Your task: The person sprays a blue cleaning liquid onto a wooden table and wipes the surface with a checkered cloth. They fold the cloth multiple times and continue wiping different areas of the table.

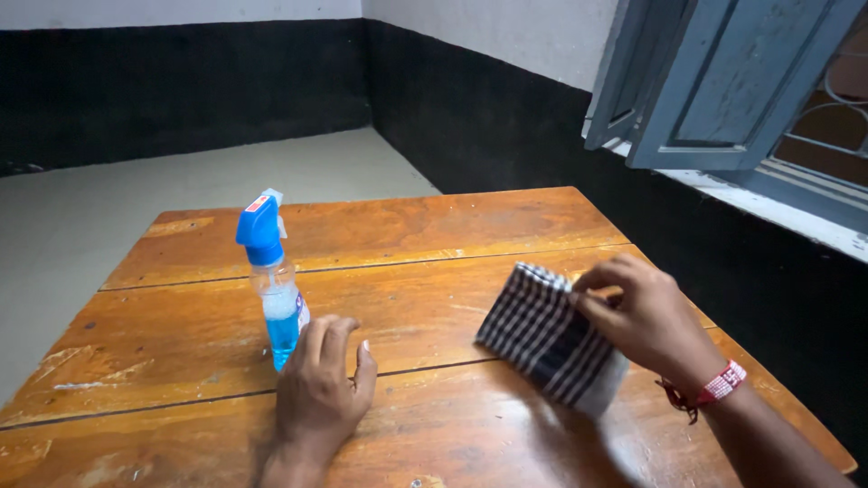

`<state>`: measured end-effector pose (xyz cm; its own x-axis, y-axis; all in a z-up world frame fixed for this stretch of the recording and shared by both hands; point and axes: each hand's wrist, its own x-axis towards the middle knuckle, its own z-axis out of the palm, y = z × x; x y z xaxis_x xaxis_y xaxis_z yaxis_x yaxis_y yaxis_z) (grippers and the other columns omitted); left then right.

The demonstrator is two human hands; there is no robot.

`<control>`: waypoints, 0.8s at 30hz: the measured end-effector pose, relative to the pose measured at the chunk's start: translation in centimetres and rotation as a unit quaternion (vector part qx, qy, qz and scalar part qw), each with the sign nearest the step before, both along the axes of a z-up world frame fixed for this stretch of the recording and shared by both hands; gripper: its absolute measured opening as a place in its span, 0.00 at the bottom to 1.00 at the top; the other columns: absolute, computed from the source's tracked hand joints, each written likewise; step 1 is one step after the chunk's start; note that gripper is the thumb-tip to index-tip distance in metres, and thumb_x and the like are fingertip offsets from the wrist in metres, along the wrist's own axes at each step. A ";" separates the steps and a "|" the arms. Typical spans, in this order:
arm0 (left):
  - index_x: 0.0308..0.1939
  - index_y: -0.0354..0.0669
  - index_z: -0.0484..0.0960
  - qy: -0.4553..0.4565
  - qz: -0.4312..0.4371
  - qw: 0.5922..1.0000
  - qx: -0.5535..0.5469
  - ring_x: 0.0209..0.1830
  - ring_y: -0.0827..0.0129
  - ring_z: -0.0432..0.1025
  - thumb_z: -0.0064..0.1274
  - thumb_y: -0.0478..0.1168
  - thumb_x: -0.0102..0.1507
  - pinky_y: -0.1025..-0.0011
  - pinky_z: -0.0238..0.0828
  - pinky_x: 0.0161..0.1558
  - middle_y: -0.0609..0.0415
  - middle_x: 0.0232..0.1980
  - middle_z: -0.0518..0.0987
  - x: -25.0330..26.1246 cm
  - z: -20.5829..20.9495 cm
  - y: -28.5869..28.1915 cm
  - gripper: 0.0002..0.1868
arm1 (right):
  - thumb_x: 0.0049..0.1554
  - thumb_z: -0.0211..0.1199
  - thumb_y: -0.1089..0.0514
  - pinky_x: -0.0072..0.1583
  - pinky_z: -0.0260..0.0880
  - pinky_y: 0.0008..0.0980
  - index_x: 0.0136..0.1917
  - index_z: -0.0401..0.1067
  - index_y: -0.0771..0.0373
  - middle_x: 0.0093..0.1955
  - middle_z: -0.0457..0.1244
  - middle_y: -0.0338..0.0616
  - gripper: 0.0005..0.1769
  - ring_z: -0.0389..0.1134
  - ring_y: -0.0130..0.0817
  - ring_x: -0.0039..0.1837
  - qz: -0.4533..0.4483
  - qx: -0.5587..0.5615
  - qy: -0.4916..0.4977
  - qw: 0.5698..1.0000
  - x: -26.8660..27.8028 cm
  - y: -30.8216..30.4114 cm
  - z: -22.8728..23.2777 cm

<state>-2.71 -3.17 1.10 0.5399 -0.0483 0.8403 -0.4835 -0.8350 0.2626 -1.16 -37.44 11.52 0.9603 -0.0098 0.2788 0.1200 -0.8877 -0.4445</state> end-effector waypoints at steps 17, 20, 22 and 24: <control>0.32 0.40 0.84 0.171 -0.089 0.981 0.020 0.35 0.51 0.78 0.60 0.46 0.59 0.57 0.74 0.37 0.48 0.34 0.82 -0.5 0.8 -0.6 0.12 | 0.53 0.69 0.45 0.56 0.73 0.35 0.56 0.81 0.53 0.57 0.71 0.38 0.20 0.72 0.35 0.55 0.208 -0.172 0.159 0.950 -5.7 6.7 -4.4; 0.33 0.40 0.85 0.211 -0.120 0.970 -0.005 0.35 0.53 0.79 0.59 0.48 0.59 0.59 0.74 0.37 0.48 0.34 0.83 -0.6 1.2 -1.6 0.14 | 0.53 0.68 0.52 0.52 0.76 0.32 0.49 0.83 0.56 0.52 0.74 0.38 0.12 0.76 0.33 0.49 0.262 -0.131 0.088 0.952 -5.5 6.6 -4.0; 0.35 0.40 0.86 0.277 -0.139 0.950 -0.028 0.34 0.54 0.79 0.58 0.51 0.61 0.61 0.75 0.39 0.48 0.34 0.83 -0.8 1.3 -2.6 0.17 | 0.53 0.68 0.51 0.50 0.77 0.29 0.50 0.84 0.54 0.48 0.75 0.36 0.13 0.78 0.31 0.45 0.253 -0.086 0.106 0.958 -5.1 6.5 -3.7; 0.45 0.39 0.83 0.242 -0.164 0.956 -0.013 0.40 0.52 0.79 0.58 0.54 0.63 0.60 0.75 0.42 0.45 0.40 0.83 -1.0 1.2 -3.4 0.21 | 0.53 0.68 0.49 0.47 0.78 0.26 0.51 0.84 0.53 0.46 0.76 0.35 0.14 0.77 0.28 0.42 0.220 -0.044 0.153 0.962 -4.3 6.2 -3.4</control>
<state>-3.70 -6.59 2.25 0.8258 -0.2639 0.4984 -0.5341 -0.6494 0.5413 -5.50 -31.28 8.17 0.9037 0.4265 -0.0374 0.3673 -0.8173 -0.4440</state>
